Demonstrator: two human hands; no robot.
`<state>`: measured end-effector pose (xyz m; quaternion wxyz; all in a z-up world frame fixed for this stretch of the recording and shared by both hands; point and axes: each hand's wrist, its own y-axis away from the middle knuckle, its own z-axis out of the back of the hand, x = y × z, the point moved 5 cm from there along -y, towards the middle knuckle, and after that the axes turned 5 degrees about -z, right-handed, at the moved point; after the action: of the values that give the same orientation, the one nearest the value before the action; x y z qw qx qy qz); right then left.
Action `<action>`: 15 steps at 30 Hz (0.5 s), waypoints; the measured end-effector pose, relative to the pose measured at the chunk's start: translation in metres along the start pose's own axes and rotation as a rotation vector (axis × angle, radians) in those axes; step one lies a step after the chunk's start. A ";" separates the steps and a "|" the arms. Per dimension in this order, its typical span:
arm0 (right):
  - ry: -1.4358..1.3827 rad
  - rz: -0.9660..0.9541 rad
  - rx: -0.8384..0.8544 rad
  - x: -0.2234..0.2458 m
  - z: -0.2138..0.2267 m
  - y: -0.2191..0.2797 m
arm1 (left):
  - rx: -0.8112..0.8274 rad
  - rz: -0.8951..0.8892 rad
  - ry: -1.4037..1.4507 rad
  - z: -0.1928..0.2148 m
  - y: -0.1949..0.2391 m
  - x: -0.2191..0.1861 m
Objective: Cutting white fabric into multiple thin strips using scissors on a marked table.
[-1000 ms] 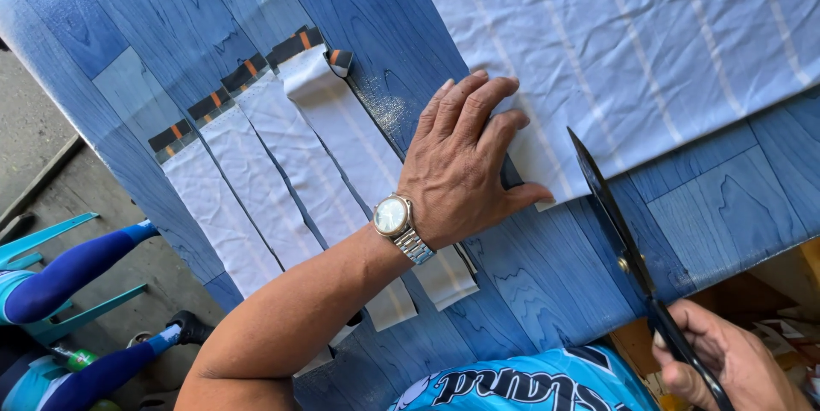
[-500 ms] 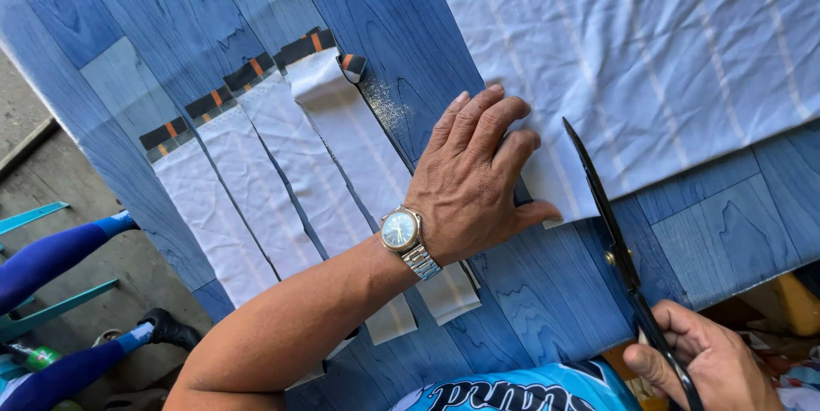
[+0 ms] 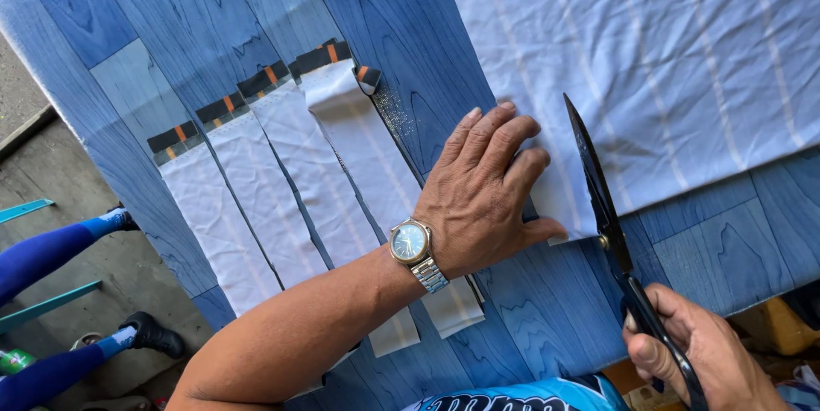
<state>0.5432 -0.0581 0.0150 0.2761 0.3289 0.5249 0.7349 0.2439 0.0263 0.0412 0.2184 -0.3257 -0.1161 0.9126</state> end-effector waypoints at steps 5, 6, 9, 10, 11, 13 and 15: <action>0.027 0.010 -0.042 -0.001 -0.001 -0.008 | 0.001 0.008 0.002 0.001 -0.001 0.000; 0.003 -0.026 -0.083 -0.002 -0.001 -0.009 | 0.003 0.010 -0.004 0.001 0.000 0.000; -0.036 -0.056 -0.117 -0.005 0.003 -0.012 | 0.005 0.013 -0.002 0.000 -0.001 0.000; -0.049 -0.053 -0.103 -0.006 0.005 -0.013 | 0.010 0.020 0.004 -0.001 0.000 0.000; -0.046 -0.050 -0.102 -0.008 0.007 -0.016 | 0.008 0.022 0.002 0.000 0.000 0.001; -0.111 0.050 -0.010 -0.006 0.007 -0.021 | -0.016 0.004 -0.007 0.001 0.000 0.000; -0.085 0.029 -0.005 0.010 0.009 -0.022 | -0.017 0.002 -0.018 0.003 -0.001 0.000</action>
<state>0.5452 -0.0389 -0.0025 0.2883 0.3667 0.5062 0.7254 0.2423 0.0266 0.0437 0.2136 -0.3195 -0.1257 0.9146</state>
